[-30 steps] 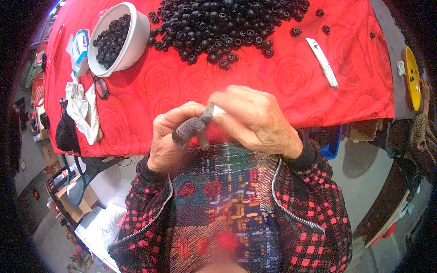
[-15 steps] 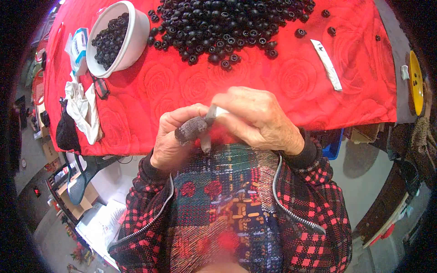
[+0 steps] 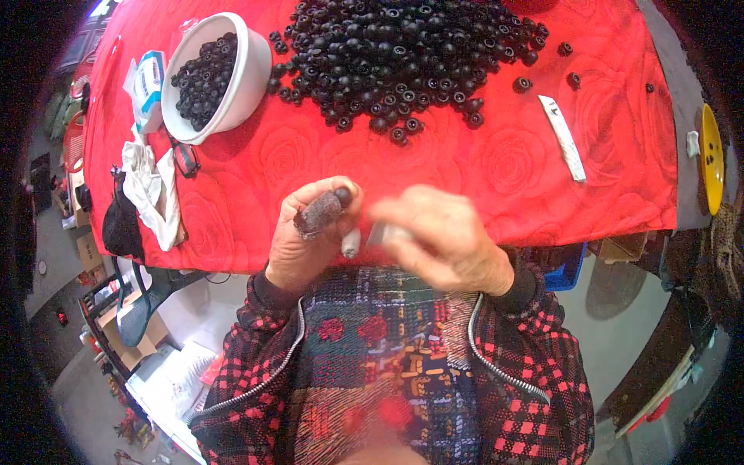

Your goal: The person sits at a table covered with a red cloth and processes a large pile of black olives. Using a small knife, they pick up individual olives, cut them open, and remove the pits. The pitted olives are placed into a white bowl, while the pits are discarded onto the table surface.

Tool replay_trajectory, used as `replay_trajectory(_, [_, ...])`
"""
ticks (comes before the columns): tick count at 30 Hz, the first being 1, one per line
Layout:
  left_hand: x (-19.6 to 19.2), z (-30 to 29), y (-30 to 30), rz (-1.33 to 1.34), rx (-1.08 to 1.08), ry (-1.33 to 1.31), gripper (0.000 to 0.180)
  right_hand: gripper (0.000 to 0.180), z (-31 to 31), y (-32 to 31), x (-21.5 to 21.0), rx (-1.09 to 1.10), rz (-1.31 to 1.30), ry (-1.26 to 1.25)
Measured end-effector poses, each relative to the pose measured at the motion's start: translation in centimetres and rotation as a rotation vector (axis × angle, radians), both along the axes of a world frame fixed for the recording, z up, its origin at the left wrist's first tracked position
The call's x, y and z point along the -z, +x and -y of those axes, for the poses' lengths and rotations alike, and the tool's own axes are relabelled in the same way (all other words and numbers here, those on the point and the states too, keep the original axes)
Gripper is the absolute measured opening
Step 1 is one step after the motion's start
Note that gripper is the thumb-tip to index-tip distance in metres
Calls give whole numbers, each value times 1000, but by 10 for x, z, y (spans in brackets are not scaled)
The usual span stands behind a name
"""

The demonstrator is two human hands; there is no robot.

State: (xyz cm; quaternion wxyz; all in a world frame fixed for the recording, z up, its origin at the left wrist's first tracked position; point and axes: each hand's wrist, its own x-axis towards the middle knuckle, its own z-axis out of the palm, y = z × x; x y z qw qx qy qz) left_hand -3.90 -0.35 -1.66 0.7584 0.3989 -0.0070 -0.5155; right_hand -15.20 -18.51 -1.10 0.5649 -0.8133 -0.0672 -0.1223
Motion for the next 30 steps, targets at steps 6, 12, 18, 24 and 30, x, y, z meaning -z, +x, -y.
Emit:
replay_trajectory(6, [-1, -1, 0, 70, 62, -35, 21, 39, 0, 7, -8, 150, 85, -56])
replay_trajectory(12, [-7, -5, -12, 140, 23, -42, 21, 45, -13, 12, -3, 105, 242, -142])
replay_trajectory(18, [-8, -8, -17, 191, -37, -37, 21, 44, -16, 5, -11, 104, 325, -298])
replay_trajectory(24, [-18, -12, -14, 423, 4, 14, 21, 37, -17, -2, -20, 179, 164, -167])
replay_trajectory(30, [-17, -13, -13, 515, 21, -23, 22, 32, -16, 7, -20, 180, 58, -162])
